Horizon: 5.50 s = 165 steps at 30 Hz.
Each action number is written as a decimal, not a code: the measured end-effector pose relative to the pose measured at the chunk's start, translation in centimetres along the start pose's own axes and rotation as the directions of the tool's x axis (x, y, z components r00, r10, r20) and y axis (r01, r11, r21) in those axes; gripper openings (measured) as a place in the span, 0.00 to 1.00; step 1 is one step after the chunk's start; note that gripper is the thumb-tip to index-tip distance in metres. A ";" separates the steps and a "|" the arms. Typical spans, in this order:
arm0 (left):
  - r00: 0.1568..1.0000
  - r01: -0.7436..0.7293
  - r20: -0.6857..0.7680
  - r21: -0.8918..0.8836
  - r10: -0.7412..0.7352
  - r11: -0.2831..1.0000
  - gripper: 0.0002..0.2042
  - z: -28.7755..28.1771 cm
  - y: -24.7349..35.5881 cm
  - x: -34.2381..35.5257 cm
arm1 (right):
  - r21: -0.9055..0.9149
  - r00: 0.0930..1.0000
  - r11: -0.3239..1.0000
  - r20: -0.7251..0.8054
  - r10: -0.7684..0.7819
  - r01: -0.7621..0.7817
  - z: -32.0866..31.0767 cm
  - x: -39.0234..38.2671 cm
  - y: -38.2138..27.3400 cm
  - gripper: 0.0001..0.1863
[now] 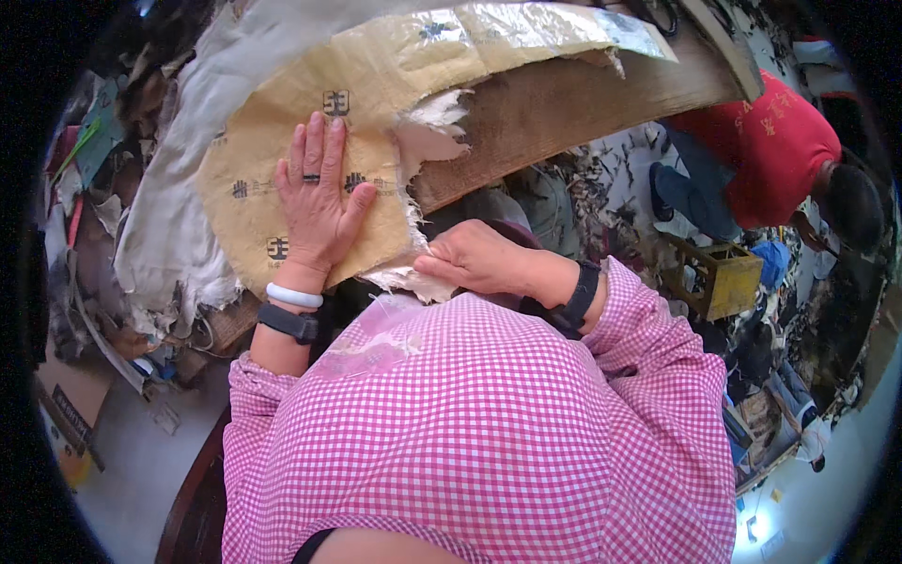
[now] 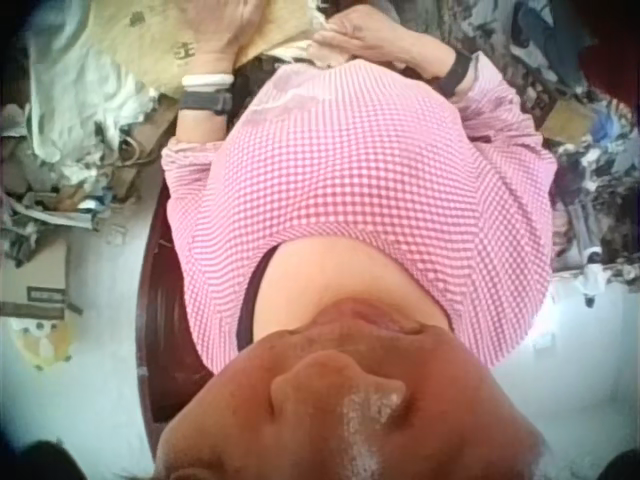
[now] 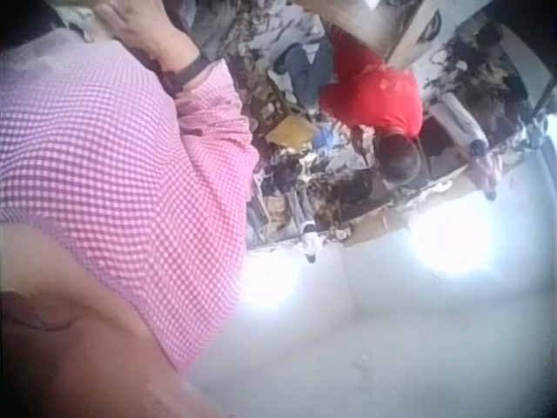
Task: The recorder is sorting and preparing pieces of leather and fur for processing, including using a template and a cutting tool.
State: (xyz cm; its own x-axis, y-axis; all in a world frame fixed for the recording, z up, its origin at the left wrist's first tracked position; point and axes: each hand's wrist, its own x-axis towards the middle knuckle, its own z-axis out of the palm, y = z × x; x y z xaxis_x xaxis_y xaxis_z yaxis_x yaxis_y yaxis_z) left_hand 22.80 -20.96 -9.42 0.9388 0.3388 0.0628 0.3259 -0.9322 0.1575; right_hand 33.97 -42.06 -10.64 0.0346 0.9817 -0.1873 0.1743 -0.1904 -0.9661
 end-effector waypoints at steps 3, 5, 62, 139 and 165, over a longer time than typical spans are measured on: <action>0.999 0.027 -0.018 0.030 -0.026 0.999 0.37 0.0 0.3 -0.6 | -0.026 0.994 0.996 0.075 0.082 -0.080 0.1 0.1 1.1 0.21; 1.000 0.030 -0.002 -0.015 -0.030 0.999 0.37 -0.1 0.2 -0.8 | -0.248 0.998 0.968 0.052 -0.028 0.040 0.4 0.4 2.4 0.20; 0.996 0.083 -0.026 -0.217 -0.090 0.973 0.39 -8.5 -6.8 -5.7 | -0.610 0.862 0.615 0.281 -0.421 0.499 1.6 8.8 -6.4 0.36; 0.975 -0.221 0.015 -0.054 0.223 0.974 0.27 2.6 4.1 17.0 | -0.885 0.848 0.280 0.202 -0.490 0.372 -16.6 7.9 0.2 0.07; 0.977 -0.205 -0.044 0.039 0.207 0.978 0.24 3.3 4.1 16.7 | -0.947 0.881 0.300 -0.038 -0.471 0.119 -18.9 2.7 1.7 0.17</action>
State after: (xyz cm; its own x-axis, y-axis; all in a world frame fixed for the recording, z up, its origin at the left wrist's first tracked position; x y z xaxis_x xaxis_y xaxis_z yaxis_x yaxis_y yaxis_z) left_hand 40.18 -19.57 -10.96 0.9801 0.1436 0.1372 0.1301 -0.9862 0.1029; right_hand 52.96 -39.77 -9.41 -0.0139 0.9547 0.2972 0.9879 0.0590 -0.1434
